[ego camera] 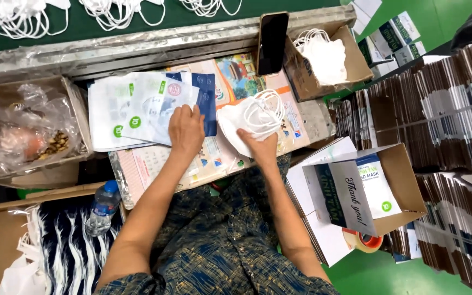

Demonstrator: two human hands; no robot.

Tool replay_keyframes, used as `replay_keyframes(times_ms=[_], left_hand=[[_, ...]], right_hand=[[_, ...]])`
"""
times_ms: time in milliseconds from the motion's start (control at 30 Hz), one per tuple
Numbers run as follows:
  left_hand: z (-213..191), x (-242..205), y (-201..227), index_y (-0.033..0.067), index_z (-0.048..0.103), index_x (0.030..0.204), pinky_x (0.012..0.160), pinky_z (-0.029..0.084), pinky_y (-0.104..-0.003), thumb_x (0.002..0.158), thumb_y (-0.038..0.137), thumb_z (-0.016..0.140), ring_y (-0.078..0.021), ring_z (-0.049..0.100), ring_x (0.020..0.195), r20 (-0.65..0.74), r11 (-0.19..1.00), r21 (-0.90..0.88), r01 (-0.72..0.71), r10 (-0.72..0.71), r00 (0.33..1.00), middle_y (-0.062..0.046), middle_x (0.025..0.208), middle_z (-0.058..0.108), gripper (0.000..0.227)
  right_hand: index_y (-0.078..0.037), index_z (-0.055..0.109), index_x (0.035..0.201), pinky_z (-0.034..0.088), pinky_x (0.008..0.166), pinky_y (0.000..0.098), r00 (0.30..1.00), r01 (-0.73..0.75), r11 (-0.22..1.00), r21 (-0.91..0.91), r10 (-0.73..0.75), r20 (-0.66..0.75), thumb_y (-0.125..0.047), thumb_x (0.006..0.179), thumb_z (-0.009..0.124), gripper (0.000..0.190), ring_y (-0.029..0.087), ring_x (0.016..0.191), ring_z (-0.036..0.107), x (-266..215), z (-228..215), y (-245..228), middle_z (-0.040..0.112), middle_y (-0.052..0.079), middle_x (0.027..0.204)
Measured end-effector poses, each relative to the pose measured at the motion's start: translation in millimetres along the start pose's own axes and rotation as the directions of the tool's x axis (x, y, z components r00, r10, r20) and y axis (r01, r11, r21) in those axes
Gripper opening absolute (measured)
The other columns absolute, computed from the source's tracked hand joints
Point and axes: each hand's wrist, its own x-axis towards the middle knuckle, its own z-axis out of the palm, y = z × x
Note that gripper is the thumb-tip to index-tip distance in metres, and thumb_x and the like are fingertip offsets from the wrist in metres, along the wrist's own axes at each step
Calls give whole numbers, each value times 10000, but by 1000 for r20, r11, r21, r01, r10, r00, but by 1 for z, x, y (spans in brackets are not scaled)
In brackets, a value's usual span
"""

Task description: Packaging face masks into plastic packets and cardboard boxes on a warehouse conveyor line.

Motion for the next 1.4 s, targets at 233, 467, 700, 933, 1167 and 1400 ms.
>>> replay_keyframes(times_ms=[233,467,700,933,1167,1400], left_hand=[[23,-7,1,16,701,928,726,551,-443,878,33,654,-328,643,850,90,995,-72,-69,76,993,-146,905,615,71],[-69,46,46,93,738,1190,631,579,-315,920,-6,760,-178,716,701,-217,884,-468,15,-132,967,-99,880,731,289],[-65,54,78,48,536,1438,647,562,-250,767,115,765,-99,692,721,134,554,-829,80,58,989,-21,819,732,712],[-79,93,97,128,676,1250,544,475,-345,601,452,987,-167,625,480,507,854,-512,94,212,835,-83,536,634,789],[-53,102,96,40,794,993,705,558,-290,706,316,940,-116,744,765,335,556,-829,59,410,848,-56,835,786,424],[-38,83,104,64,819,951,657,544,-279,741,234,927,-102,718,716,376,536,-831,148,346,860,-53,828,791,292]], right_hand=[[-11,603,1242,628,802,348,932,-361,811,460,336,139,-53,737,804,546,205,947,750,-1,32,29,739,98,1128],[-57,778,1228,625,935,349,985,149,943,-297,-167,-36,-192,933,856,334,233,1057,814,11,27,-16,817,73,1158],[-51,729,1056,513,907,478,802,593,608,-528,-501,325,-103,745,766,318,424,1058,646,35,-22,-56,679,209,1150],[-91,755,805,500,626,517,860,397,449,-801,122,495,-116,670,726,140,413,718,653,24,-58,-108,637,200,675],[-82,741,1084,558,751,422,914,281,918,-281,-166,371,-87,784,790,305,344,862,719,22,-84,-108,763,140,950],[-58,739,1055,516,822,395,846,529,701,-478,-391,362,-14,816,739,243,332,978,656,2,-79,-134,661,170,1068]])
